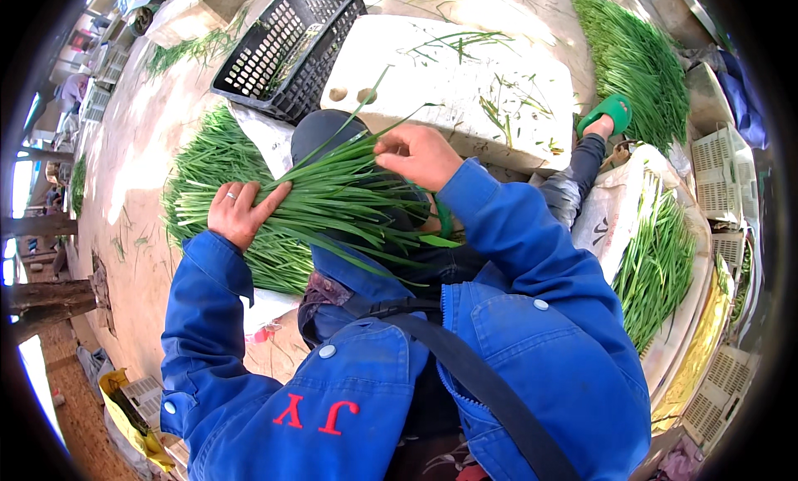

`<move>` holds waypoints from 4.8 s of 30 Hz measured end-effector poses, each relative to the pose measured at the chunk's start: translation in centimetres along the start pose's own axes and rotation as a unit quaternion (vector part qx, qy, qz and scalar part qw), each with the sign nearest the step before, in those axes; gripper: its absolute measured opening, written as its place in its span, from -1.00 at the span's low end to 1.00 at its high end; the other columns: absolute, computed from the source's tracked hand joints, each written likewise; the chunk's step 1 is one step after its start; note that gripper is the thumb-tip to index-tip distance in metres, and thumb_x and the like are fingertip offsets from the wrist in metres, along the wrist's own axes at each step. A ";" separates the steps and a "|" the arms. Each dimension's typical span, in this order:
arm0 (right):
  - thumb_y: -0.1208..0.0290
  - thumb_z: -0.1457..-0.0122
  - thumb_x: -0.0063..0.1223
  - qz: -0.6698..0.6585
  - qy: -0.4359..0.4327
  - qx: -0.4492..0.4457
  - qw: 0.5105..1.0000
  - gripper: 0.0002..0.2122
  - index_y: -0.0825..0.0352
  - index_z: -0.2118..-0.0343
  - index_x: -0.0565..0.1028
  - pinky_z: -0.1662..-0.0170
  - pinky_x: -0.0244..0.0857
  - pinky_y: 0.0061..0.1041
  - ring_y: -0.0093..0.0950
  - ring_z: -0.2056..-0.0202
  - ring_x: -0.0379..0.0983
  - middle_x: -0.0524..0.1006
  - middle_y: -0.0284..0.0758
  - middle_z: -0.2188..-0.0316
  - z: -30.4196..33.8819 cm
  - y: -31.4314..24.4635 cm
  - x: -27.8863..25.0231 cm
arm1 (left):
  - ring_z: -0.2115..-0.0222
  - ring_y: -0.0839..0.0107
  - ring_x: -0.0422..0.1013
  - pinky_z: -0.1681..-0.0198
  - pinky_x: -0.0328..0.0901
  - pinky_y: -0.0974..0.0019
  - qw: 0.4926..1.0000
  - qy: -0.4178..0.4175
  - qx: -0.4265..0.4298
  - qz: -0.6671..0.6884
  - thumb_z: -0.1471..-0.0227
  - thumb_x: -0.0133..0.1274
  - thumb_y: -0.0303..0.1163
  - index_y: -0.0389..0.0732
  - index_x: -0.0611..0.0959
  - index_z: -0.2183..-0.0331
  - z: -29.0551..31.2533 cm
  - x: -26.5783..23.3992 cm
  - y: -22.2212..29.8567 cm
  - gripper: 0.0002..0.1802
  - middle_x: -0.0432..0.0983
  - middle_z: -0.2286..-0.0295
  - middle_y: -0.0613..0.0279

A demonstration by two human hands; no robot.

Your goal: The person sorts through a bundle of green stalks by hand, removing individual strands and placing them on a white surface, and then places the sorted bundle into a plastic crate.

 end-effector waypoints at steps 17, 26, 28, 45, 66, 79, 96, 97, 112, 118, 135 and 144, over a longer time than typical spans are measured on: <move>0.39 0.02 0.10 0.051 0.013 -0.064 0.997 -0.84 0.33 0.40 0.55 0.29 0.32 -0.37 -0.31 0.38 0.45 0.43 -0.24 0.47 1.8 -2.0 3.0 | 0.44 0.29 0.36 0.29 0.30 0.27 1.000 0.002 -0.009 0.006 0.24 -0.04 -0.48 0.16 0.49 0.01 0.2 0.1 0.0 -0.36 0.38 0.42 0.20; 0.42 0.05 0.14 -0.047 0.065 -0.096 0.992 -0.86 0.35 0.44 0.50 0.32 0.35 -0.40 -0.34 0.40 0.48 0.46 -0.25 0.45 2.0 -2.0 3.4 | 0.44 0.28 0.36 0.30 0.30 0.25 1.000 -0.001 -0.013 0.009 0.24 -0.04 -0.49 0.14 0.48 0.00 0.4 0.3 0.0 -0.35 0.39 0.41 0.20; 0.40 0.05 0.15 -0.006 0.040 -0.052 0.998 -0.86 0.35 0.44 0.51 0.31 0.36 -0.40 -0.34 0.39 0.48 0.46 -0.25 0.46 2.1 -1.2 3.5 | 0.41 0.24 0.37 0.31 0.29 0.22 1.000 -0.007 -0.020 0.023 0.27 -0.02 -0.51 0.12 0.48 0.00 0.7 0.4 0.0 -0.33 0.40 0.38 0.17; 0.32 -0.11 0.10 -0.351 0.008 0.127 0.928 -0.80 0.39 0.42 0.50 0.60 0.13 -0.73 -0.73 0.64 0.26 0.40 -0.47 0.64 3.2 1.5 1.9 | 0.41 0.24 0.37 0.32 0.30 0.22 0.999 0.000 -0.028 0.026 0.29 -0.02 -0.53 0.11 0.50 0.01 0.9 0.8 -0.1 -0.32 0.40 0.38 0.18; 0.34 0.02 0.04 0.029 -0.042 0.024 0.998 -0.77 0.39 0.36 0.55 0.28 0.36 -0.37 -0.22 0.40 0.50 0.55 -0.12 0.45 1.2 0.3 3.4 | 0.45 0.27 0.35 0.33 0.29 0.24 0.998 0.007 -0.063 0.007 0.25 -0.03 -0.54 0.11 0.47 -0.01 2.7 1.1 -0.6 -0.33 0.38 0.40 0.18; 0.33 0.02 0.13 0.055 0.022 -0.012 0.998 -0.79 0.38 0.39 0.54 0.29 0.35 -0.46 -0.46 0.42 0.49 0.57 -0.27 0.46 0.7 0.4 4.3 | 0.44 0.29 0.34 0.32 0.28 0.25 0.998 -0.002 -0.064 0.015 0.26 -0.03 -0.54 0.14 0.47 -0.01 2.7 1.7 -0.5 -0.32 0.37 0.39 0.20; 0.43 0.04 0.14 0.086 -0.057 -0.125 0.987 -0.82 0.38 0.36 0.53 0.34 0.28 -0.51 -0.43 0.43 0.42 0.48 -0.28 0.47 7.2 -2.7 5.1 | 0.45 0.29 0.35 0.34 0.29 0.26 0.998 0.001 -0.064 0.007 0.26 -0.02 -0.52 0.14 0.46 -0.02 2.7 1.6 -0.4 -0.31 0.38 0.40 0.21; 0.41 0.03 0.14 0.088 -0.051 -0.125 0.987 -0.82 0.38 0.36 0.52 0.30 0.29 -0.49 -0.42 0.41 0.43 0.50 -0.26 0.45 7.1 -2.2 5.6 | 0.45 0.30 0.35 0.34 0.29 0.27 0.998 0.004 -0.062 0.006 0.26 -0.02 -0.52 0.14 0.46 -0.02 2.7 1.6 -0.4 -0.31 0.38 0.40 0.21; 0.26 -0.10 0.10 -0.165 0.114 0.259 0.945 -0.76 0.38 0.41 0.50 0.50 0.22 -0.72 -0.68 0.56 0.34 0.50 -0.41 0.53 10.0 10.8 -10.2 | 0.47 0.44 0.42 0.41 0.34 0.39 0.829 0.140 -0.306 0.447 0.09 0.06 -0.66 -0.17 0.53 0.08 1.8 0.4 -7.4 -0.54 0.52 0.40 0.28; 0.40 -0.07 0.11 -0.120 0.209 0.132 0.961 -0.79 0.45 0.32 0.53 0.39 0.31 -0.66 -0.61 0.44 0.46 0.56 -0.31 0.46 10.1 11.5 -11.8 | 0.59 0.42 0.39 0.55 0.31 0.38 0.491 -0.192 -0.344 0.777 0.12 0.21 -0.42 -0.26 0.53 0.29 -0.8 3.6 -2.9 -0.71 0.45 0.58 0.20; 0.29 -0.08 0.13 -0.074 0.417 0.035 0.905 -0.77 0.37 0.54 0.48 0.40 0.25 -0.69 -0.70 0.51 0.36 0.48 -0.44 0.59 11.0 6.4 -19.3 | 0.57 0.38 0.41 0.52 0.32 0.34 0.307 -0.333 -0.342 0.823 0.12 0.17 -0.52 -0.28 0.54 0.31 2.6 10.0 6.4 -0.76 0.45 0.55 0.16; 0.37 -0.10 0.08 -0.022 0.142 -0.039 0.989 -0.78 0.36 0.24 0.54 0.35 0.30 -0.66 -0.67 0.42 0.41 0.56 -0.38 0.41 3.2 -0.8 -10.3 | 0.59 0.40 0.41 0.53 0.31 0.35 0.303 -0.342 -0.345 0.820 0.12 0.18 -0.50 -0.26 0.55 0.32 2.3 10.2 6.5 -0.77 0.46 0.56 0.17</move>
Point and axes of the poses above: each hand's wrist, its own z-axis away from the middle knuckle, its own x-axis out of the palm, y = z × x, the point moved 10 cm from there along -z, towards the middle knuckle
